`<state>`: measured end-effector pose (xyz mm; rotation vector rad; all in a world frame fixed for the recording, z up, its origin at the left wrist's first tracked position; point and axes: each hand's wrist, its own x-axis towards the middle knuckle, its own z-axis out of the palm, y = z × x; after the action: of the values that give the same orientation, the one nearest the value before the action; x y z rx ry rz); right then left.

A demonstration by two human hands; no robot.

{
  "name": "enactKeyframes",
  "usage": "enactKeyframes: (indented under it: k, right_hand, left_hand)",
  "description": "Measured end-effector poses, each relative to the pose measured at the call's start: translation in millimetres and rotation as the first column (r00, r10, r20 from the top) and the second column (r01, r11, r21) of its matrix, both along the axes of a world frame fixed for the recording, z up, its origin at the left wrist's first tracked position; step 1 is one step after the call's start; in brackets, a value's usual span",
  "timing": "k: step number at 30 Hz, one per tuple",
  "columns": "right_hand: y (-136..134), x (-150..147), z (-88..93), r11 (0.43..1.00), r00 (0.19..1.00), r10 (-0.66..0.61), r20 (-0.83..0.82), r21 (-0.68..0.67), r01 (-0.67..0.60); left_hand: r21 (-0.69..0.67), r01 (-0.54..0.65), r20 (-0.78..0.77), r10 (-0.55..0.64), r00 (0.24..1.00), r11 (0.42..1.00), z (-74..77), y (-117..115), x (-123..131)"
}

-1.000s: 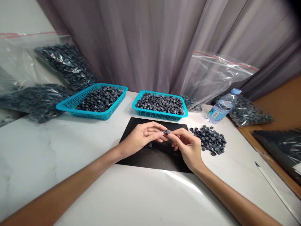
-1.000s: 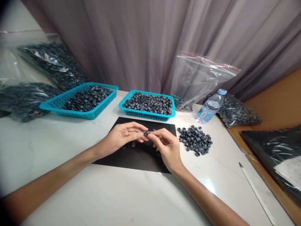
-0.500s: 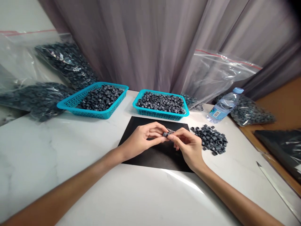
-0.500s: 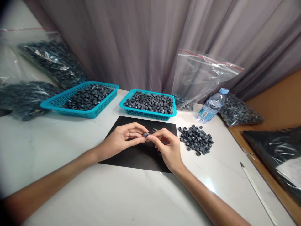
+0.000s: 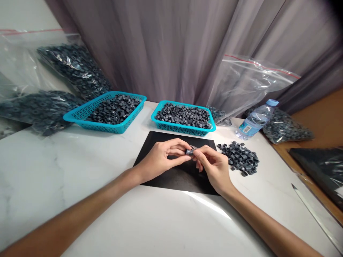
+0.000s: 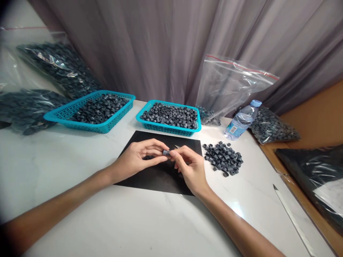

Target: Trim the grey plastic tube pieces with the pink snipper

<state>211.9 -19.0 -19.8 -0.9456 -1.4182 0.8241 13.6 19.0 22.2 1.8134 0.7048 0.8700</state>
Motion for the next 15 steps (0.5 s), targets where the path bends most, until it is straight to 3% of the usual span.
enactKeyframes:
  k: [8, 15]
  right_hand:
    - [-3.6, -2.6, 2.9, 0.997, 1.0, 0.003, -0.018, -0.079, -0.004]
    - [-3.4, -3.5, 4.0, 0.999, 1.0, 0.001, -0.026, -0.054, -0.002]
  left_hand:
    - [0.023, -0.025, 0.012, 0.025, 1.0, 0.999, 2.1, 1.2, 0.1]
    - [-0.014, -0.037, 0.051, 0.038, 0.998, 0.999, 3.4, 0.5, 0.2]
